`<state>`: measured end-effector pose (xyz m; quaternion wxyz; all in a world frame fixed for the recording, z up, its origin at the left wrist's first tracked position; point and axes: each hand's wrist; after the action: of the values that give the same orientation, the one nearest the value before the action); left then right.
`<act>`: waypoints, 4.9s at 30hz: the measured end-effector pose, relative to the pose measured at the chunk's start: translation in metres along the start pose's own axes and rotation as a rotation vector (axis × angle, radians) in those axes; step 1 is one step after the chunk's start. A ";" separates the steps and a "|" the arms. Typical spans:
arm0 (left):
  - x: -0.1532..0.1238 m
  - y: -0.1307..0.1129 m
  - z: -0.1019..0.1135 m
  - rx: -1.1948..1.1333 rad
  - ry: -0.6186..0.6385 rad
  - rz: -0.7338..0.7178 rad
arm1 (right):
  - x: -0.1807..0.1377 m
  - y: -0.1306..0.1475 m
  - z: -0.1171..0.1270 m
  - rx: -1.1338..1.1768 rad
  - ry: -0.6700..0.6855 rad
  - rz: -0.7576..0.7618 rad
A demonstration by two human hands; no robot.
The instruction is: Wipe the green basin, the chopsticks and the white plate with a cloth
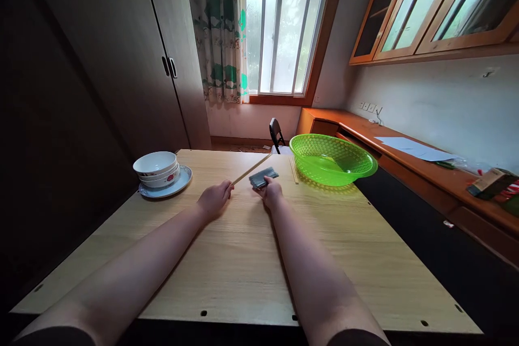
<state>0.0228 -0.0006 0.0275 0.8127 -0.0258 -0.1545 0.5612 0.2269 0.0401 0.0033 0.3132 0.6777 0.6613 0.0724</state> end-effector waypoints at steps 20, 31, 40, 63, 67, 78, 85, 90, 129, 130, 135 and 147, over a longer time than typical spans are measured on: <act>-0.005 -0.023 -0.005 0.144 0.190 -0.111 | -0.037 -0.028 -0.023 0.080 0.305 -0.132; -0.003 -0.021 -0.010 0.174 0.240 -0.150 | -0.034 -0.004 -0.015 0.116 0.295 -0.080; -0.002 -0.017 -0.009 0.186 0.271 -0.173 | -0.017 0.015 -0.005 0.193 0.155 0.024; 0.010 0.022 -0.007 -0.865 -0.062 0.082 | 0.006 0.035 0.018 0.180 -0.039 0.169; 0.018 0.031 -0.011 -1.267 -0.247 0.290 | 0.001 0.028 0.013 0.125 0.022 0.050; 0.024 0.041 -0.010 -1.508 -0.240 0.453 | -0.002 0.009 0.015 -0.293 0.254 -0.329; 0.017 0.025 -0.014 -1.486 0.049 0.358 | -0.013 -0.007 0.006 -0.379 0.250 -0.351; 0.014 0.020 -0.019 -1.285 0.107 0.258 | -0.029 -0.026 -0.005 -0.539 0.336 -0.396; 0.001 -0.011 -0.030 -1.319 0.607 0.190 | -0.038 -0.015 -0.015 0.020 0.484 -0.223; 0.001 -0.011 -0.030 -1.321 0.603 0.180 | -0.038 -0.015 -0.016 0.020 0.484 -0.231; 0.003 -0.011 -0.030 -1.295 0.610 0.164 | -0.039 -0.015 -0.017 0.045 0.431 -0.206; 0.001 -0.006 -0.034 -1.198 0.622 0.119 | -0.024 0.011 -0.008 0.134 0.342 -0.055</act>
<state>0.0384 0.0026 -0.0034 0.6325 -0.6405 -0.1961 0.3890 0.2296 0.0211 0.0234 0.1521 0.6566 0.7265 0.1341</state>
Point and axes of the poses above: each hand's wrist, its own x-axis towards the middle knuckle, its own z-axis out of the back of the hand, y = z × x, and after that the axes turned 5 degrees about x, right-handed
